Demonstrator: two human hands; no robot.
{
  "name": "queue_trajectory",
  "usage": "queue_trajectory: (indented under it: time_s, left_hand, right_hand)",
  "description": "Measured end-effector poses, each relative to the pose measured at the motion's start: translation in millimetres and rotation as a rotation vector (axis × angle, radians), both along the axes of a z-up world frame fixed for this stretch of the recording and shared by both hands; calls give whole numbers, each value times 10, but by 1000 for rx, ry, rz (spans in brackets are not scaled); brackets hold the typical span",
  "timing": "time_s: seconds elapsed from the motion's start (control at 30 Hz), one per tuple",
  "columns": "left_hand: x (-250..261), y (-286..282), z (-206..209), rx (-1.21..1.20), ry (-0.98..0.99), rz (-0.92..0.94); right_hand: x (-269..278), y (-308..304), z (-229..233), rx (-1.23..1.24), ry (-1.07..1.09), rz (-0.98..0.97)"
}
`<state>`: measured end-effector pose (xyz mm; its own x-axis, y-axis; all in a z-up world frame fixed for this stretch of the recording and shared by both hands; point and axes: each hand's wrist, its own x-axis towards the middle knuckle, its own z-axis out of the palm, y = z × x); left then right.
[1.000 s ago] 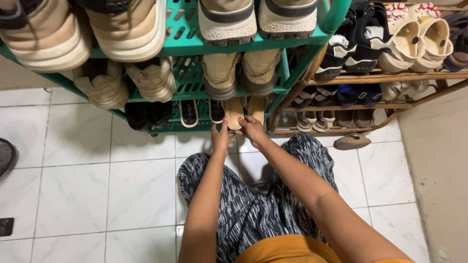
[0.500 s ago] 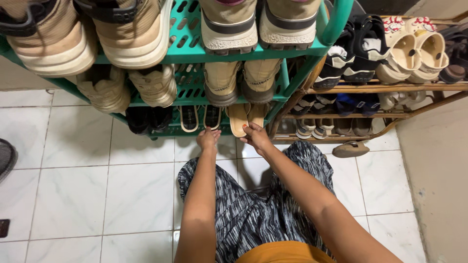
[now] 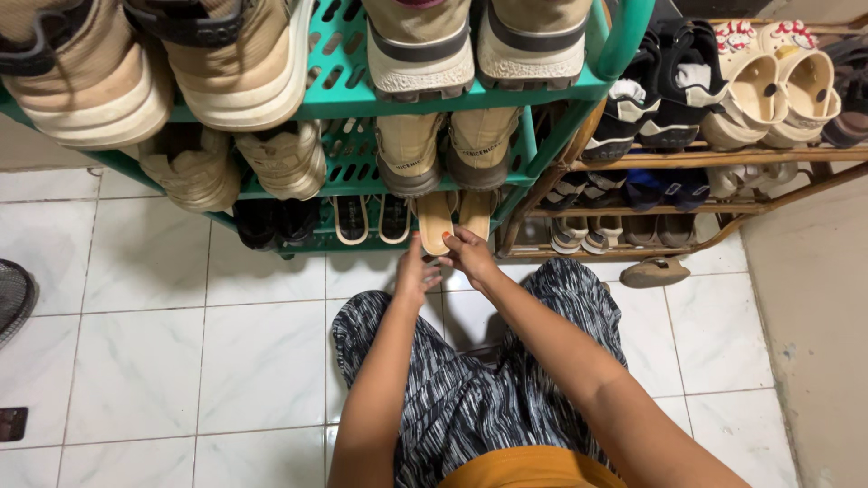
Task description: The person organizes a shoe rack by picking up various shoes from the floor and shelves, inspecting them, and placing them back in an orderly fashion. The person handles sneakers, sandals, and slippers, moving them between the floor and the rack.
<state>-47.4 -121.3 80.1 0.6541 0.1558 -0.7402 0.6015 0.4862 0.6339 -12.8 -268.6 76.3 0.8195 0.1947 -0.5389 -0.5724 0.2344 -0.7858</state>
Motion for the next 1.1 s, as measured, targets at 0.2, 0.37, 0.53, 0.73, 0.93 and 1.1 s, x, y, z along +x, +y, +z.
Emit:
queue_trajectory:
  time_s: [0.2, 0.37, 0.53, 0.73, 0.93, 1.1]
  left_hand:
    - [-63, -194, -46, 3, -379, -2]
    - [-153, -165, -138, -25, -363, 24]
    - [-279, -80, -45, -2, -312, 7]
    - [-374, 1, 75, 25, -293, -3]
    - [-397, 65, 79, 53, -303, 5]
    - [-324, -11, 166, 71, -335, -12]
  right_hand:
    - [-133, -40, 224, -75, -58, 49]
    - [-245, -213, 44, -441, -168, -197]
    - [-199, -459, -120, -313, 194, -162]
    - [33, -256, -246, 30, 227, -266]
    - [283, -271, -247, 7, 170, -283]
    - [463, -327, -212, 33, 221, -335]
